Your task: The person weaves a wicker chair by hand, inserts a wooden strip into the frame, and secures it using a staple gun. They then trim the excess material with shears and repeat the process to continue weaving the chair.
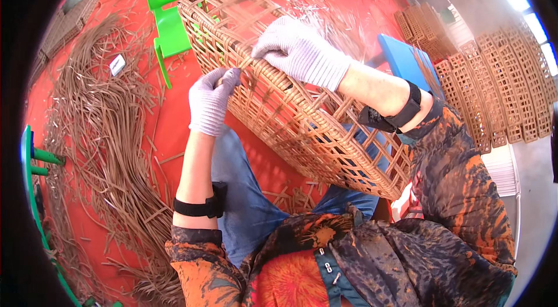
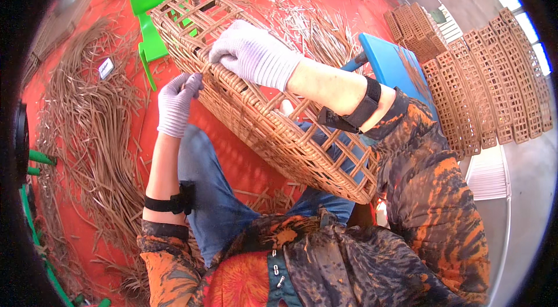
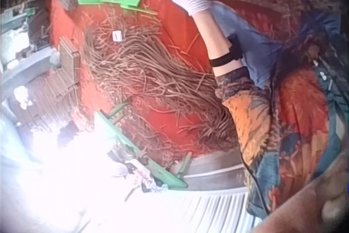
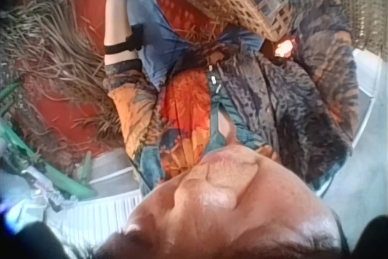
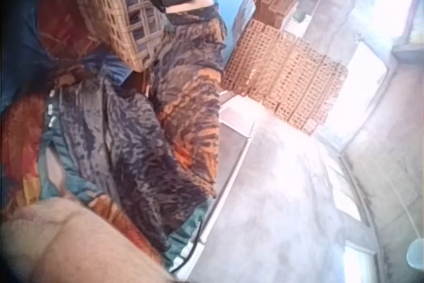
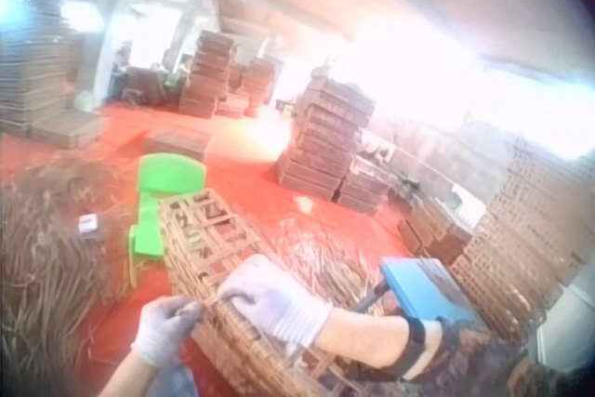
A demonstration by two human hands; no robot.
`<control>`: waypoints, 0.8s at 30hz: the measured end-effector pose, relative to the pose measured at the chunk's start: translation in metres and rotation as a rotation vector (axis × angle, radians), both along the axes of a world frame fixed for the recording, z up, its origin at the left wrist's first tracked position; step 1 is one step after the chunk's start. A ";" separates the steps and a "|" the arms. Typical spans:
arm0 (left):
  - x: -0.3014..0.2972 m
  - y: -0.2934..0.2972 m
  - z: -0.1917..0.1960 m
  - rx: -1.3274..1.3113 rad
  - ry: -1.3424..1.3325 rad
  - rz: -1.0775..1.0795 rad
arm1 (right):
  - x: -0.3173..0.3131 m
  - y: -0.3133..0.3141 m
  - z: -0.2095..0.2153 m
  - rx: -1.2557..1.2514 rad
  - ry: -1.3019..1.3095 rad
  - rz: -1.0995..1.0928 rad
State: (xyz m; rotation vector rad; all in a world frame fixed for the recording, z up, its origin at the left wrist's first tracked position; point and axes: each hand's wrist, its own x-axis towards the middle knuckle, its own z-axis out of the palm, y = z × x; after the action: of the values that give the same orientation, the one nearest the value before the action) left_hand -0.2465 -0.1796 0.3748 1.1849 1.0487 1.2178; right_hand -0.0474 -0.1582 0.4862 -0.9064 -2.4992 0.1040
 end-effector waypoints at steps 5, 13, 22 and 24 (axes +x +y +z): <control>-0.001 0.001 0.048 0.600 0.918 0.089 | 0.008 -0.002 0.004 0.000 -0.057 -0.044; 0.026 0.002 0.034 -0.128 -0.116 -0.074 | 0.002 0.001 0.000 0.029 -0.080 -0.077; 0.038 0.001 0.012 -0.290 -0.759 -0.148 | 0.000 -0.003 0.024 -0.418 0.070 -0.270; 0.037 0.002 0.009 -0.271 -0.739 -0.160 | 0.006 0.004 0.030 -0.578 0.203 -0.236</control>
State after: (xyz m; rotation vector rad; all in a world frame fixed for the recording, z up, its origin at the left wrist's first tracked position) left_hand -0.2097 -0.1779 0.3839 0.5167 0.5233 1.1980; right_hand -0.0412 -0.1542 0.5165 -1.3307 -2.1793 0.8267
